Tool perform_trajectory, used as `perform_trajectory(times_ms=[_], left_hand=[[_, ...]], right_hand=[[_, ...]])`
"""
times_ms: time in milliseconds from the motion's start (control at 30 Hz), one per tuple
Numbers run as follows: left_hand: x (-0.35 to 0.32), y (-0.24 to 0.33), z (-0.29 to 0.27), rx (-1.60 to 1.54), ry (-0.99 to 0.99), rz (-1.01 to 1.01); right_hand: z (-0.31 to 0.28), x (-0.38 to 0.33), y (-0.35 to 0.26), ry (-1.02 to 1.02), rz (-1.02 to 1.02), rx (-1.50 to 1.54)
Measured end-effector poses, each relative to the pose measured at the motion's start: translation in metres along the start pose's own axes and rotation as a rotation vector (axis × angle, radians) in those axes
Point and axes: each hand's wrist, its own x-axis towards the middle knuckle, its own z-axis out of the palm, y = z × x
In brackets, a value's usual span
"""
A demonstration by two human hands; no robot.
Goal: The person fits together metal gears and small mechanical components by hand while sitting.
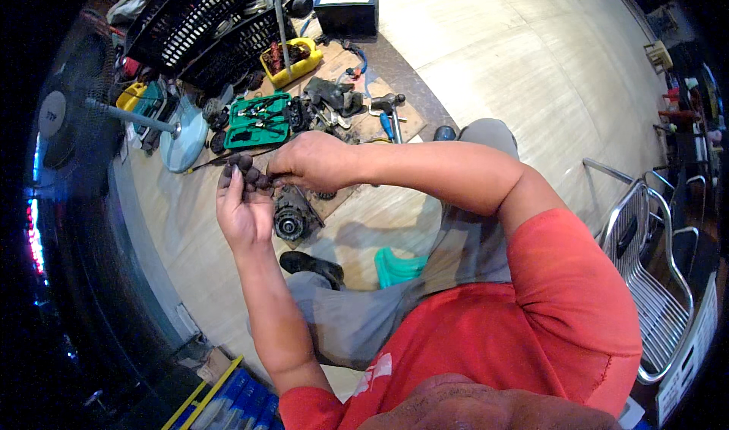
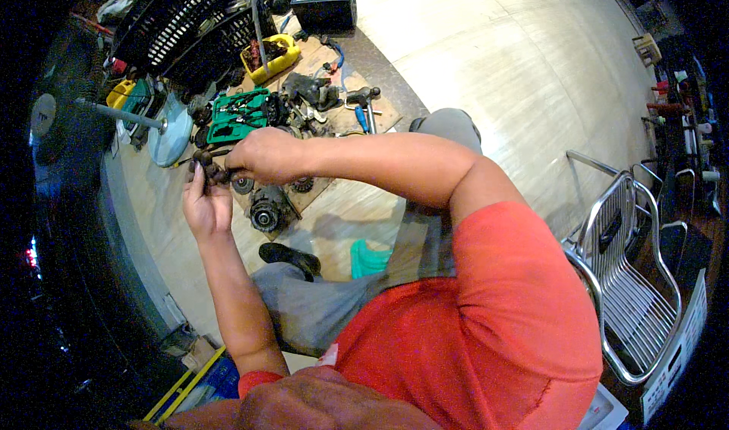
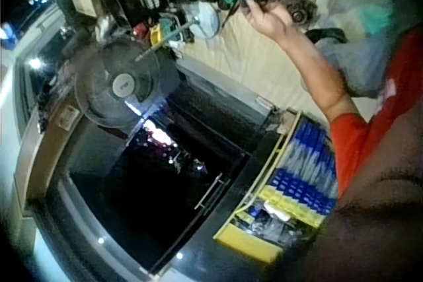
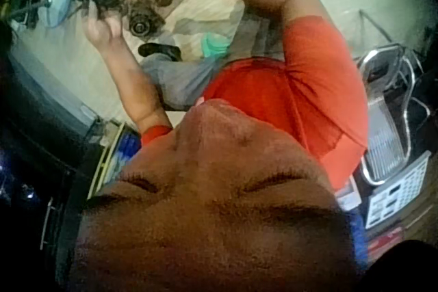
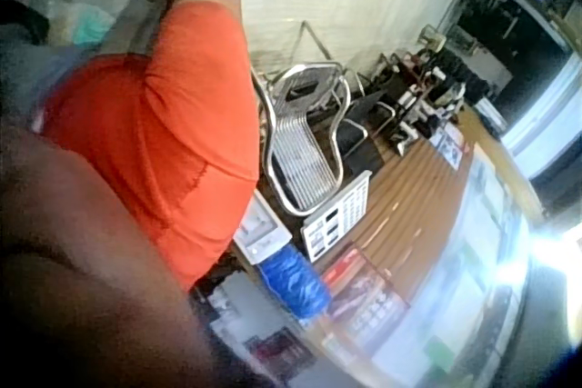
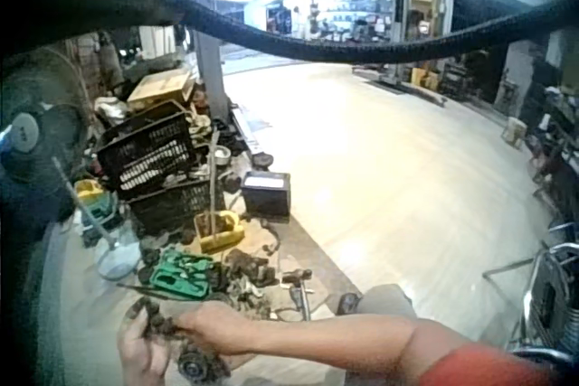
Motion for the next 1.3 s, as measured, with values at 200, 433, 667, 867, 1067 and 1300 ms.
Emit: perform_trajectory(times_ms=[200, 433, 667, 867, 1067, 1300], left_hand=[[-0.007, -0.001, 0.019, -0.011, -0.016, 0.0], [-0.005, 0.001, 0.019, -0.01, -0.117, -0.069], [-0.006, 0.003, 0.02, 0.017, -0.191, -0.117], [-0.01, 0.001, 0.024, 0.143, -0.106, -0.213], [-0.017, 0.001, 0.037, 0.403, -0.138, -0.375], [-0.018, -0.009, 0.045, 0.753, -0.07, -0.311]], right_hand=[[-0.012, 0.0, 0.001, 0.016, -0.133, -0.122], [-0.022, -0.001, 0.004, 0.005, -0.203, -0.184], [-0.026, -0.001, 0.004, -0.063, -0.225, -0.24], [-0.039, 0.002, 0.013, -0.159, -0.181, -0.338], [-0.05, 0.005, 0.018, -0.087, -0.121, -0.327], [-0.048, 0.005, 0.019, -0.077, -0.087, -0.33]])
